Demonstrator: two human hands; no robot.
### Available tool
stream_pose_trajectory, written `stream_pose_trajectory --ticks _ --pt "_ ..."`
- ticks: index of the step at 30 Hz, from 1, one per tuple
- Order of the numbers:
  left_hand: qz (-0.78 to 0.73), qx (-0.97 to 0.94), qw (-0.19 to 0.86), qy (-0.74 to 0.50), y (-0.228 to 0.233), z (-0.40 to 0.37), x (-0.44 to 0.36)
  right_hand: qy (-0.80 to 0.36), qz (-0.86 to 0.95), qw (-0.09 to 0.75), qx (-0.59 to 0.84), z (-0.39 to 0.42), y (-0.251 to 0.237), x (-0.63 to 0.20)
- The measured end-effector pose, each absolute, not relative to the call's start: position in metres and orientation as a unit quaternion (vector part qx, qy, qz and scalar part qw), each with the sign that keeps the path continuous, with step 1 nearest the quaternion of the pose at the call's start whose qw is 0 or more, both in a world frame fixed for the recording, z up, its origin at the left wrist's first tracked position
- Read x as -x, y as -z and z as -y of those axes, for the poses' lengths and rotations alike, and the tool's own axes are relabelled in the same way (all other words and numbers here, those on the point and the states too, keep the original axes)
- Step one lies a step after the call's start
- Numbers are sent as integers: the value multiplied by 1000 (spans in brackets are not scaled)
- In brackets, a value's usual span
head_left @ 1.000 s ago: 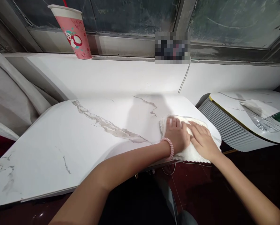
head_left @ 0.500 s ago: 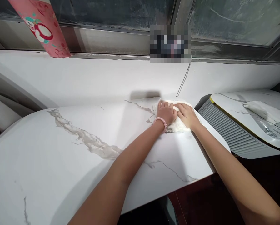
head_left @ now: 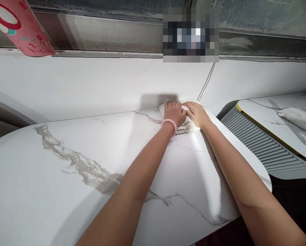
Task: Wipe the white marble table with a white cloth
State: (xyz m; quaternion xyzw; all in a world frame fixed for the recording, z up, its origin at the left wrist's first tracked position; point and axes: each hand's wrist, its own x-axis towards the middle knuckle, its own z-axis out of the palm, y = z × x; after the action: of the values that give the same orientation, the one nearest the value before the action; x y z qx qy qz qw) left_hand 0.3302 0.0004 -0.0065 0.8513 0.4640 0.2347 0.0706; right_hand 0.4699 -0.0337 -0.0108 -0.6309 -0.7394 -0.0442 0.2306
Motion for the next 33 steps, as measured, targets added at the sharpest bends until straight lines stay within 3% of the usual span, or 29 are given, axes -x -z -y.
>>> stream_pose_trajectory --ticks 11,18,26,33 --pt "-446 -863 58 -229 7 46 -291 64 737 222 635 87 14 -430" --pt "-431 -872 12 -230 9 126 -230 77 723 245 642 167 17 -368" --pt "-397 -892 -44 -210 14 212 -141 70 760 207 612 261 10 -286" --pt "-420 -885 -51 -195 12 198 -116 41 768 194 608 240 6 -262"
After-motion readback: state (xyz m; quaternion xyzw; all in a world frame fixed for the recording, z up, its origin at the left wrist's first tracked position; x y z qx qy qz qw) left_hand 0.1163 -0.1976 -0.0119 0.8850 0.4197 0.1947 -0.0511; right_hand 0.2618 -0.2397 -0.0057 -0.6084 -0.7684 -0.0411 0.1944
